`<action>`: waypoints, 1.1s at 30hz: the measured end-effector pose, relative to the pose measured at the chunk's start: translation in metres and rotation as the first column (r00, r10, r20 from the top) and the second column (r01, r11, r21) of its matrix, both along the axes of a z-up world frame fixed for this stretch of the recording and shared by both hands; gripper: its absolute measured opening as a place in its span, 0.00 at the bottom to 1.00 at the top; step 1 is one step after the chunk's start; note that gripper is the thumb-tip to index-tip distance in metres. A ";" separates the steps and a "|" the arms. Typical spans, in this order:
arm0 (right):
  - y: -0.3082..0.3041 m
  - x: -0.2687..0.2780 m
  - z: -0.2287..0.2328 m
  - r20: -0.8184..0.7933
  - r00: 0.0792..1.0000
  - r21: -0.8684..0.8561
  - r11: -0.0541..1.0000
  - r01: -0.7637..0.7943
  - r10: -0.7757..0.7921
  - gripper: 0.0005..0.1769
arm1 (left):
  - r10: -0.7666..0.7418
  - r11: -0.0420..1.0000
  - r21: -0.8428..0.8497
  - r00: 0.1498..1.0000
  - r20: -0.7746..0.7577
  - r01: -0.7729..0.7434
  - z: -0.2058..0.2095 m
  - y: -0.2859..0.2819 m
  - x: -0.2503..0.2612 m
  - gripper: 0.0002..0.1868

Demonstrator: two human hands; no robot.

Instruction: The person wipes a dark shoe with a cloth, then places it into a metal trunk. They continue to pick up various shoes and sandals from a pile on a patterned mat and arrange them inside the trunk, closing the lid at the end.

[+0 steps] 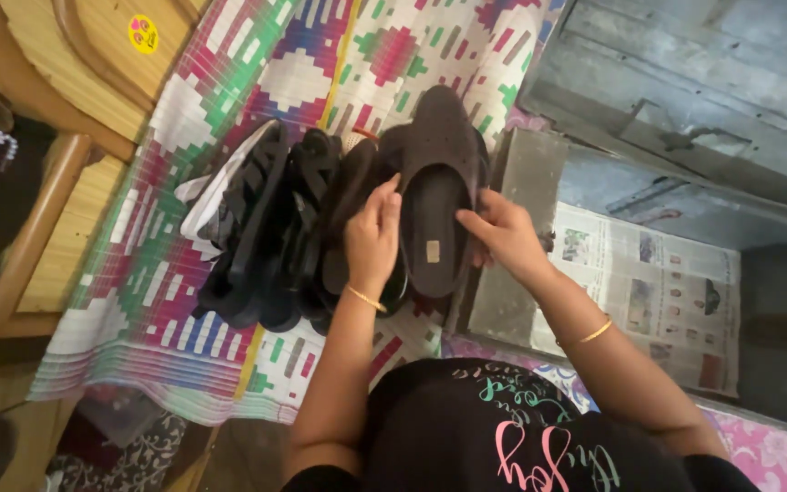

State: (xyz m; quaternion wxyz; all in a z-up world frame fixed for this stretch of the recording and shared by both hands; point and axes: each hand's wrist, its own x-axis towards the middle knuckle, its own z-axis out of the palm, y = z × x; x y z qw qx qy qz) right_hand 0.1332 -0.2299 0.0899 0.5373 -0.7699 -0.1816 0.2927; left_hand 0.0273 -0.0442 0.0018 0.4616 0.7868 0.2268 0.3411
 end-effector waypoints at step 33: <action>-0.142 -0.035 0.003 -0.527 0.802 0.344 0.792 0.505 -0.282 0.22 | -0.161 -0.036 -0.747 0.734 0.660 0.663 0.062 -0.171 0.036 0.27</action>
